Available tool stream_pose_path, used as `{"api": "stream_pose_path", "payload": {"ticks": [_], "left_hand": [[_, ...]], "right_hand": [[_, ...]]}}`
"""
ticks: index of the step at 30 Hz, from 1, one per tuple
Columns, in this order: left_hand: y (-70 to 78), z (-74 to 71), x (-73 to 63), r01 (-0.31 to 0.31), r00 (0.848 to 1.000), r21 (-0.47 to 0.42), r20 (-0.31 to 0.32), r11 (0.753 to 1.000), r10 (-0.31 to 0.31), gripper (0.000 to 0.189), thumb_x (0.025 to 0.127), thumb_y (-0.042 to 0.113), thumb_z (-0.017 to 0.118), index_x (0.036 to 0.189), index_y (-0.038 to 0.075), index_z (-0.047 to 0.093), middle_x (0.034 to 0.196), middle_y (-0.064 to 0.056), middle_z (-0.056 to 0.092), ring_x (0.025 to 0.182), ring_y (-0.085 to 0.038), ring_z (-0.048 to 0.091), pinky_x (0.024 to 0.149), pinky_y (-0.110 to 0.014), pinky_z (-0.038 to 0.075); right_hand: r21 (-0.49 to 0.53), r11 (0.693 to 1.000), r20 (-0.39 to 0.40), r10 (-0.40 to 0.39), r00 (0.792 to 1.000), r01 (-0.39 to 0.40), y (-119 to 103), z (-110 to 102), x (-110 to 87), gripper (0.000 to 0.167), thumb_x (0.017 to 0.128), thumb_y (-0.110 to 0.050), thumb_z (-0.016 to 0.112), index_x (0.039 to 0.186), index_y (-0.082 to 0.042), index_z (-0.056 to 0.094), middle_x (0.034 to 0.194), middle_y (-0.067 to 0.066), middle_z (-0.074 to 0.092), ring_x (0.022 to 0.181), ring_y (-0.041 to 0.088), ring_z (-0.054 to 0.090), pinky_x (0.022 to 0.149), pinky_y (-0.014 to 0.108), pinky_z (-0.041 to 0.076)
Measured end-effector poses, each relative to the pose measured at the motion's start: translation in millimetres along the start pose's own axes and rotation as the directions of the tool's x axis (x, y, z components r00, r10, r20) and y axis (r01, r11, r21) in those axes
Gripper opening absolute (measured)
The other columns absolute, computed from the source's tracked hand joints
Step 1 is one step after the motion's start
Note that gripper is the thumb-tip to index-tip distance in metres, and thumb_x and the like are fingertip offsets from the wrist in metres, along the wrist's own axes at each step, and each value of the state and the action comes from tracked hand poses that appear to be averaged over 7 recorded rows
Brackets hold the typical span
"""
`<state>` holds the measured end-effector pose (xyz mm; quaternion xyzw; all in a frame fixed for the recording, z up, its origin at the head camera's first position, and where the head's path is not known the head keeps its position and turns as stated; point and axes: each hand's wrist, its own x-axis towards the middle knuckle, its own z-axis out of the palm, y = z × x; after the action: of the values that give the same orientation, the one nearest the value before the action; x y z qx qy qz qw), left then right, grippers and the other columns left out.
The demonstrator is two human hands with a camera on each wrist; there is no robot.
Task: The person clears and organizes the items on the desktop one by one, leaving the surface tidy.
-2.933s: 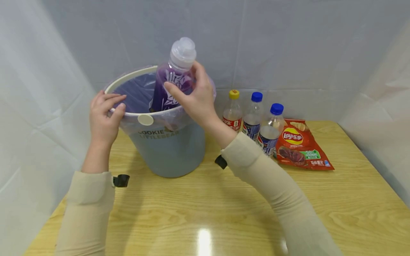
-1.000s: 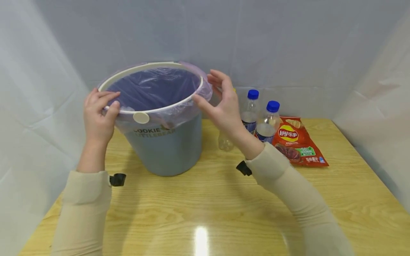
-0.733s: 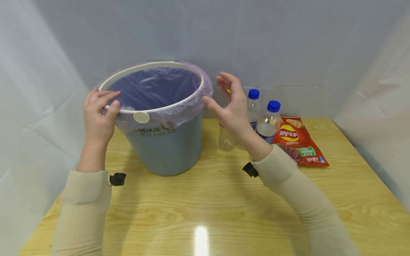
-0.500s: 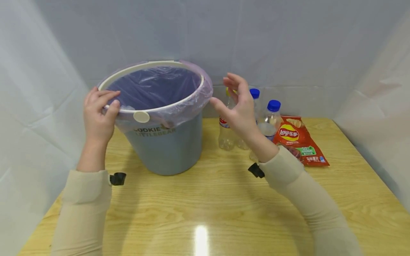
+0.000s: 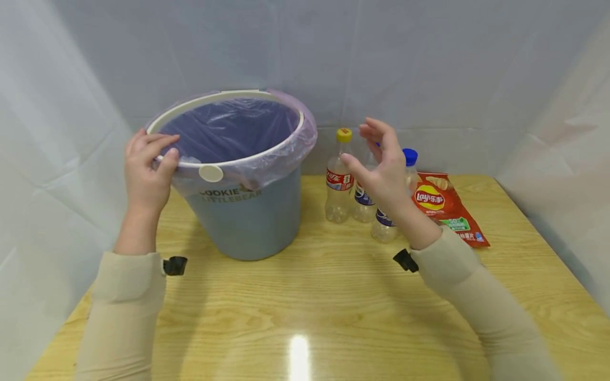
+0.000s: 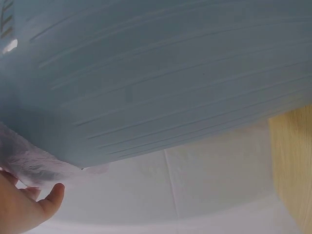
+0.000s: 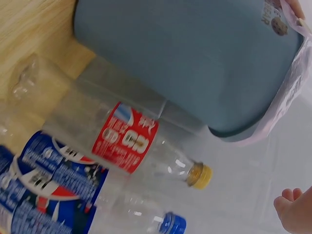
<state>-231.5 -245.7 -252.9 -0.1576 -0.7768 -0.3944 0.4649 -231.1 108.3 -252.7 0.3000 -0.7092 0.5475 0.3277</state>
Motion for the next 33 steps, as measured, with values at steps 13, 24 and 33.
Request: {"api": "stream_pose_path", "payload": {"ticks": [13,24,33], "left_hand": [[1.8,-1.7,2.7,-0.027,0.999,0.004,-0.019,1.0,0.027,0.043,0.077,0.031,0.052,0.092,-0.008,0.064,0.089,0.018,0.051,0.11,-0.036,0.042,0.102,-0.029,0.02],[1.3,-1.4,1.6,-0.009,1.0,0.003,-0.027,1.0,0.009,0.041,0.076,0.03,0.052,0.09,-0.006,0.065,0.09,0.0,0.059,0.108,-0.034,0.044,0.102,-0.028,0.021],[1.0,-2.4,1.6,-0.034,0.999,0.007,-0.026,0.999,0.034,0.041,0.076,0.029,0.051,0.091,-0.008,0.064,0.089,0.023,0.049,0.109,-0.037,0.043,0.102,-0.029,0.021]], "right_hand": [[-0.105,0.993,0.008,0.058,0.998,-0.057,11,-33,-9.6,0.057,0.074,0.002,0.066,0.122,0.009,0.036,0.117,0.019,0.046,0.112,0.024,0.043,0.099,0.028,0.032],[-0.162,0.972,-0.005,0.17,0.985,-0.168,21,-59,-20.6,0.058,0.075,0.001,0.066,0.125,0.005,0.036,0.118,0.016,0.044,0.114,0.023,0.041,0.1,0.029,0.03],[-0.197,0.957,-0.032,0.211,0.977,-0.213,32,-73,-29.0,0.057,0.076,-0.002,0.065,0.125,0.004,0.036,0.118,0.016,0.043,0.113,0.025,0.04,0.1,0.03,0.029]]}}
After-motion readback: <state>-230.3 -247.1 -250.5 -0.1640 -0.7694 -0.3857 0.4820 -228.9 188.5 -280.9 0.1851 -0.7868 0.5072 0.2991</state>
